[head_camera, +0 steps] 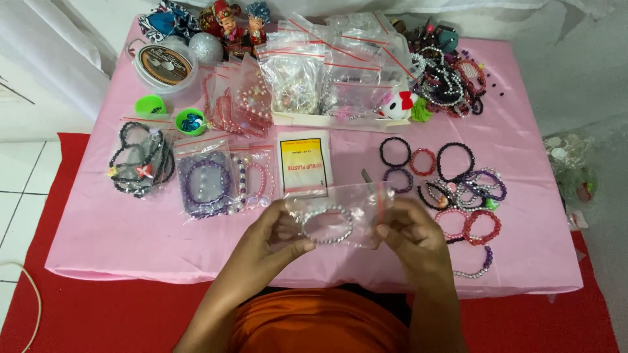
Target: Inspecting handmade beaded bracelets, checking knots, and placing them into individual small plastic bags for packaging.
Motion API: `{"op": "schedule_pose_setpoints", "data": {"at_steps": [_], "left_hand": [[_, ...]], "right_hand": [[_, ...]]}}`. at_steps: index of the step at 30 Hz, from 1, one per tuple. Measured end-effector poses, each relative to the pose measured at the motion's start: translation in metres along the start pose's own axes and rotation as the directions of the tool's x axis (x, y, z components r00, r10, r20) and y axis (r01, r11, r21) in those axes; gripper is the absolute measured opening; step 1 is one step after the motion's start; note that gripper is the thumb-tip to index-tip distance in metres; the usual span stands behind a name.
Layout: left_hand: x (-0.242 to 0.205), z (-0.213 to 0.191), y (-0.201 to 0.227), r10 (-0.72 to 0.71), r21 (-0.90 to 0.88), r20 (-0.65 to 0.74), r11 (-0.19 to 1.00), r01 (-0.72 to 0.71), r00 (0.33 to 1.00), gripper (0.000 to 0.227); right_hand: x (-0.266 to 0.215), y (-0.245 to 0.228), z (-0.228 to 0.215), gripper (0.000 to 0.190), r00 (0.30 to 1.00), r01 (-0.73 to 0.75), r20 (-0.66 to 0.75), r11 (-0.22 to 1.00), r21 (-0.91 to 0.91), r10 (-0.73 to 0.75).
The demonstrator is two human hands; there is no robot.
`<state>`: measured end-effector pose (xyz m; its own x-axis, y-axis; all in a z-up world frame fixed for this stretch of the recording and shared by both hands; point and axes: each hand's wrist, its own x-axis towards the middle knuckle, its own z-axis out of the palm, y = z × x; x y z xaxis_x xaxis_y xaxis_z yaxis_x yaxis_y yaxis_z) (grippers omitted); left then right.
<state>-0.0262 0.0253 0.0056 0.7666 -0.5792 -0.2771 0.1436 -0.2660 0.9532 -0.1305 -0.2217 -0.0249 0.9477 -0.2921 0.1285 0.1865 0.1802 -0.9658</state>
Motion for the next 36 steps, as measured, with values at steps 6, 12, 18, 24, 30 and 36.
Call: {"op": "schedule_pose_setpoints", "data": {"at_steps": [6, 12, 18, 24, 30, 36], "left_hand": [[-0.011, 0.003, 0.021, 0.335, 0.245, 0.012, 0.912, -0.328, 0.942, 0.055], [-0.019, 0.019, 0.012, 0.594, 0.327, -0.036, 0.767, -0.552, 0.803, 0.011], [-0.02, 0.019, 0.002, 0.62, 0.371, -0.027, 0.735, -0.568, 0.784, 0.007], [-0.017, 0.028, -0.011, 0.761, 0.612, -0.027, 0.525, -0.591, 0.648, 0.013], [-0.025, 0.03, 0.005, 0.783, 0.614, 0.012, 0.485, -0.623, 0.622, 0.011], [-0.028, 0.026, 0.002, 0.799, 0.585, 0.007, 0.485, -0.65, 0.602, 0.007]], "right_hand": [[-0.004, -0.039, 0.028, 0.013, 0.967, 0.176, 0.249, 0.863, -0.474, -0.06], [-0.011, -0.061, 0.039, 0.008, 0.926, 0.33, 0.348, 0.755, -0.567, -0.143], [-0.015, -0.054, 0.036, 0.009, 0.926, 0.346, 0.332, 0.759, -0.552, -0.181], [-0.013, -0.034, 0.039, 0.021, 0.902, 0.43, 0.392, 0.452, -0.781, -0.18], [-0.013, -0.052, 0.066, 0.003, 0.844, 0.534, 0.446, 0.381, -0.755, -0.3], [-0.015, -0.048, 0.069, 0.007, 0.837, 0.546, 0.445, 0.434, -0.717, -0.318]]}}
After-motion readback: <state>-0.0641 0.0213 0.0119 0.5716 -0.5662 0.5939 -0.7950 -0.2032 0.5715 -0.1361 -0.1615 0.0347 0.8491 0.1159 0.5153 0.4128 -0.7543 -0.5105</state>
